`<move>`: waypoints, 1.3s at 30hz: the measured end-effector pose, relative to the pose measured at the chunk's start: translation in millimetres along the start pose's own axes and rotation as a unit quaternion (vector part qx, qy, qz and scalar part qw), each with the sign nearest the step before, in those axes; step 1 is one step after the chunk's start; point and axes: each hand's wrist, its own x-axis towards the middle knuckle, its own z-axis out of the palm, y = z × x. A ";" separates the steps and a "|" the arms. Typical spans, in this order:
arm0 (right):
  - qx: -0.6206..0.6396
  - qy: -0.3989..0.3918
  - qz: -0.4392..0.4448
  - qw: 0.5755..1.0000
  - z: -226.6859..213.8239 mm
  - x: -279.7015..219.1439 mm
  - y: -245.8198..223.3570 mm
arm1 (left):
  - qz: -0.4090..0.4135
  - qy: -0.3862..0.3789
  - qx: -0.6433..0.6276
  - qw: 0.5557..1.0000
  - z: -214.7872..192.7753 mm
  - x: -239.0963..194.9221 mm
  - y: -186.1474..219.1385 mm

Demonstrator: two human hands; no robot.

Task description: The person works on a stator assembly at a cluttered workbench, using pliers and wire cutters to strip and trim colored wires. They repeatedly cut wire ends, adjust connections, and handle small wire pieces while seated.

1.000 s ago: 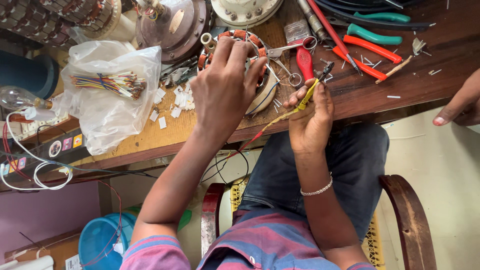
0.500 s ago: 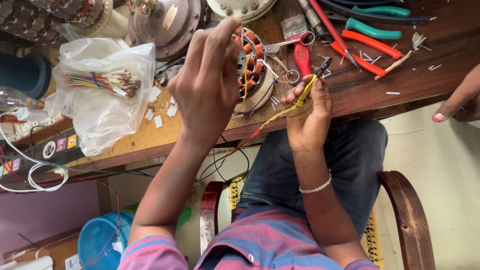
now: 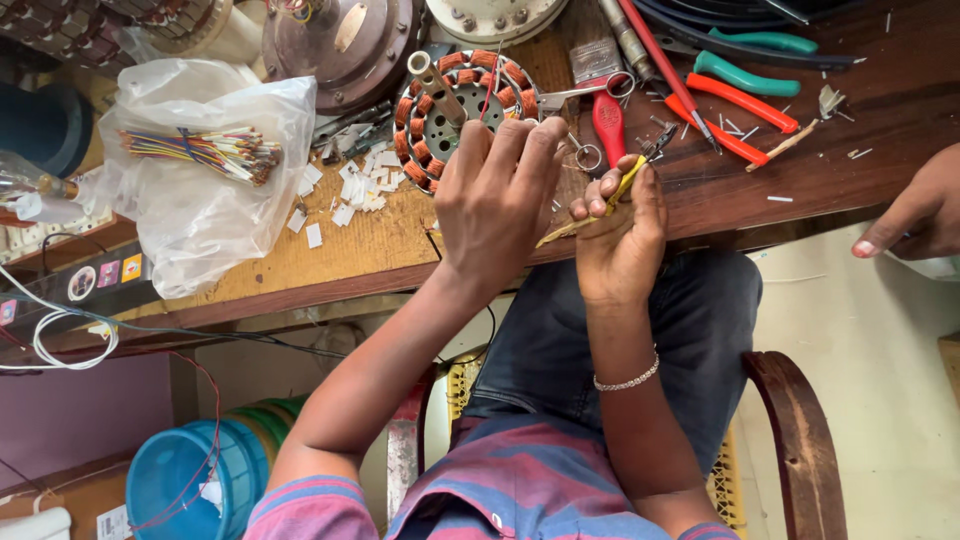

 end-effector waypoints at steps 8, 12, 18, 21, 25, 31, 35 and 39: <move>-0.002 -0.001 -0.006 1.000 9.3 -1.2 1.6 | 0.103 -0.047 -0.071 0.991 -3.7 5.5 -29.5; -0.012 -0.050 -0.014 0.999 20.7 2.3 -3.4 | 0.122 -0.087 -0.090 0.985 -5.9 9.7 -39.3; -0.128 -0.050 -0.009 0.990 40.3 10.1 -5.3 | 0.109 -0.087 -0.106 0.984 -6.1 14.1 -44.7; -0.212 -0.043 -0.002 0.976 46.8 14.0 -6.0 | 0.117 -0.092 -0.097 0.984 -4.6 15.2 -46.9; -0.272 -0.072 0.014 0.959 51.6 21.1 -10.3 | 0.119 -0.131 -0.079 0.981 -7.7 18.4 -49.5; -0.302 -0.075 -0.015 0.950 55.5 25.4 -4.1 | 0.070 -0.095 -0.079 0.990 -7.8 11.2 -33.3; -0.317 -0.071 -0.061 0.944 56.8 24.6 1.2 | 0.033 -0.029 -0.069 0.997 -0.2 2.3 -27.0; -0.306 -0.065 -0.065 0.948 59.7 27.8 6.0 | 0.036 0.015 -0.070 0.997 2.4 1.4 -31.8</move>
